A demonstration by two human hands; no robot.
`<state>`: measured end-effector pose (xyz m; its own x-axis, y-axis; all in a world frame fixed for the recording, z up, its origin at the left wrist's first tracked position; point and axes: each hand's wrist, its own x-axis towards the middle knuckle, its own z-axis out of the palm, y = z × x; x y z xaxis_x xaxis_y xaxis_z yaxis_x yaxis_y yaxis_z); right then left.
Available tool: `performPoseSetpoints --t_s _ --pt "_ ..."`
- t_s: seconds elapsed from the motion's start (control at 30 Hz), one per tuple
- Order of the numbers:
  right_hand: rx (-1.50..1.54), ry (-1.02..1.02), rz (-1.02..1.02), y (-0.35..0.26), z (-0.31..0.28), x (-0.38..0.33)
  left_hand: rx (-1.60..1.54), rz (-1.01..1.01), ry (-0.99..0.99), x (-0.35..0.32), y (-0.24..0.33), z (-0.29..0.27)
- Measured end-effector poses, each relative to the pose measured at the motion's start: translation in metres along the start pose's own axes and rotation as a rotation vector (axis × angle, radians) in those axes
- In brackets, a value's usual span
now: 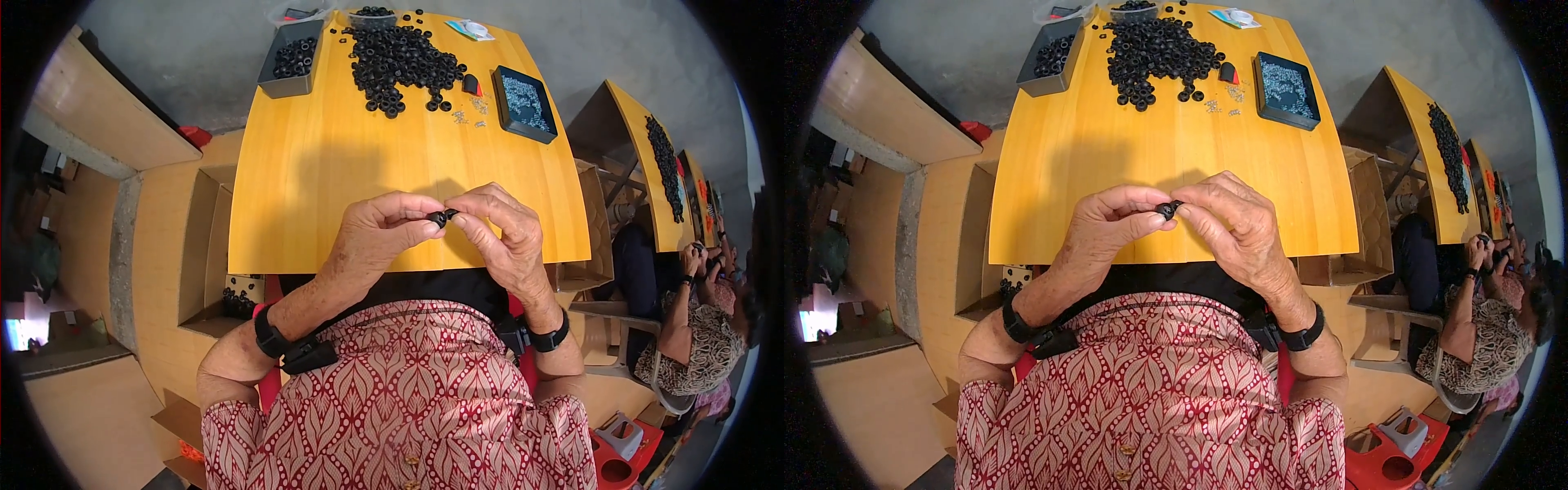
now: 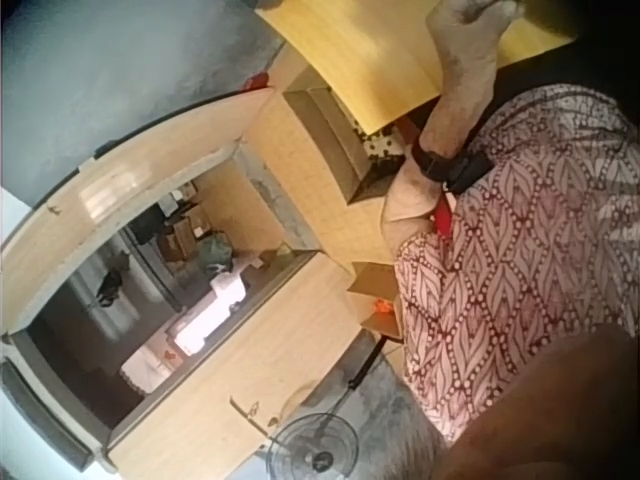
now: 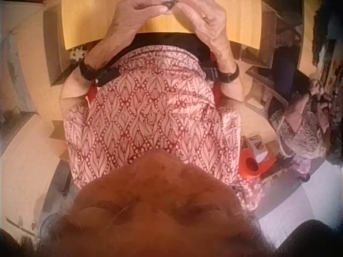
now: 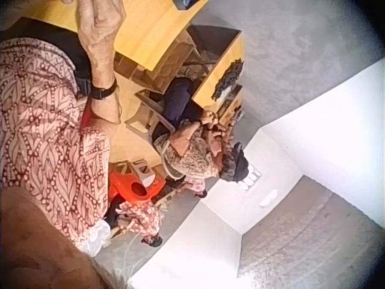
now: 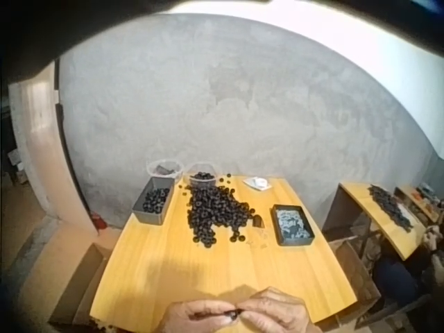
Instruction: The person assembles small components by inserting metal pieces into black rubber parts by hand.
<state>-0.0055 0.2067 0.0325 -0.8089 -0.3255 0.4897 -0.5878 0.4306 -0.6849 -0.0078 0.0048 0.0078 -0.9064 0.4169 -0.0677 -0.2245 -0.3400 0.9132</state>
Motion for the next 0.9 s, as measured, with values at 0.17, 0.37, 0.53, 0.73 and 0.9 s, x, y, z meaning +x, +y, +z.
performPoseSetpoints --t_s 0.17,0.37,0.53,0.73,0.9 --pt "-0.068 0.0 -0.056 -0.002 0.002 0.002 0.027 0.004 0.003 0.0 0.0 0.0" --pt "-0.121 0.029 -0.098 -0.004 0.01 -0.001 -0.009 0.002 0.014 0.0 -0.003 0.0" --pt "-0.022 0.131 -0.02 0.005 0.025 -0.007 -0.008 -0.002 0.053 0.002 -0.005 -0.001" --pt "-0.101 0.109 -0.047 0.002 0.031 -0.008 -0.034 0.024 0.086 0.002 -0.005 -0.001" --pt "-0.171 0.144 -0.089 0.006 0.037 -0.01 0.013 0.047 0.088 0.003 -0.013 -0.005"
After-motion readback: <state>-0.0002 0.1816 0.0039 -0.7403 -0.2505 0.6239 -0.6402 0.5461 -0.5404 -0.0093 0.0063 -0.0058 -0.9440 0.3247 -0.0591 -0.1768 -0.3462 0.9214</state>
